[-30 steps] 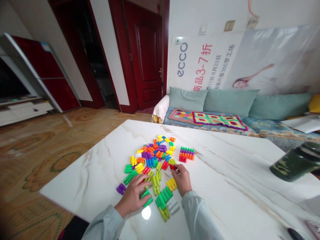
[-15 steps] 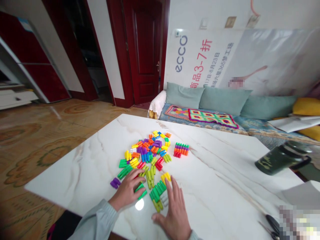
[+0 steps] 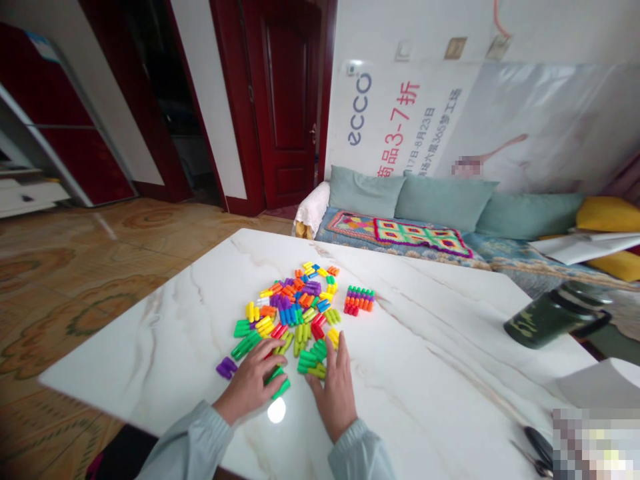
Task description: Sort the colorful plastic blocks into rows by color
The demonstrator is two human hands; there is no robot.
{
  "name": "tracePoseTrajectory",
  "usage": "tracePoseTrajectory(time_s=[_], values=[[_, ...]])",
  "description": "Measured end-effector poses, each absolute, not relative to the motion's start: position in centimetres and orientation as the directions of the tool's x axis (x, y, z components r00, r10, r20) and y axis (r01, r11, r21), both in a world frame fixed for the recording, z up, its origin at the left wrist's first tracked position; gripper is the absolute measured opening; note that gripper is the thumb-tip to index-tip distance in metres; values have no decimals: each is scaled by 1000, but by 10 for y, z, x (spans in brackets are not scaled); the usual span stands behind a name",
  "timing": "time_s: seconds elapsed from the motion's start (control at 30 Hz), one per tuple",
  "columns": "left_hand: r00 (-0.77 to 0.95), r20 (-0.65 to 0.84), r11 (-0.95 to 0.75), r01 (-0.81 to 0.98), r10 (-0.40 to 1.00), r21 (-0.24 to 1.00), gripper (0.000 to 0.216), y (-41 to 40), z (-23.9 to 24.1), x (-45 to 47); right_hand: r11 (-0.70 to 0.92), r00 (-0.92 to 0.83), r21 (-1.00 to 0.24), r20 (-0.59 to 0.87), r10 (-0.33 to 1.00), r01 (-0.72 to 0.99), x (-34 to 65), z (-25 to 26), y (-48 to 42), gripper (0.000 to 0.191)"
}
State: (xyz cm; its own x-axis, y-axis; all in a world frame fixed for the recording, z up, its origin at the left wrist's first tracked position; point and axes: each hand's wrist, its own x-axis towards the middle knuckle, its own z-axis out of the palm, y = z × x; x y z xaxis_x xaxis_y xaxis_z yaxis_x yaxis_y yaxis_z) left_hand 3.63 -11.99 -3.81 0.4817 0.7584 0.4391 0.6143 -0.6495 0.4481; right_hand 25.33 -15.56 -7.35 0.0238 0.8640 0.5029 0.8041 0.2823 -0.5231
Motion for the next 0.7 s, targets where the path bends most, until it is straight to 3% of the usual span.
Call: tracePoseTrajectory(time_s=[0.1,0.3,0.4,0.53,0.63,0.7], values=[[479,440,-648,613,759,451,11,-120,-38,36,317,22,-532,536,844,785,255,-79,-142,83],[465,461,-651,609,756,452,12,-118,-39,37,342,29,-517,581,814,785,257,-88,-131,37],[442,487,-649,615,754,447,15,-116,-42,37,349,39,-539,582,812,766,258,-85,-133,26],[399,514,-629,653,759,423,23,-115,-46,36,364,-6,-553,544,839,750,256,-69,-141,36],[404,507,-624,669,761,403,26,-116,-47,36,399,-121,-473,515,849,785,253,-57,-146,58],[411,503,-626,669,760,399,26,-116,-47,37,445,-208,-409,505,838,797,251,-53,-146,56]])
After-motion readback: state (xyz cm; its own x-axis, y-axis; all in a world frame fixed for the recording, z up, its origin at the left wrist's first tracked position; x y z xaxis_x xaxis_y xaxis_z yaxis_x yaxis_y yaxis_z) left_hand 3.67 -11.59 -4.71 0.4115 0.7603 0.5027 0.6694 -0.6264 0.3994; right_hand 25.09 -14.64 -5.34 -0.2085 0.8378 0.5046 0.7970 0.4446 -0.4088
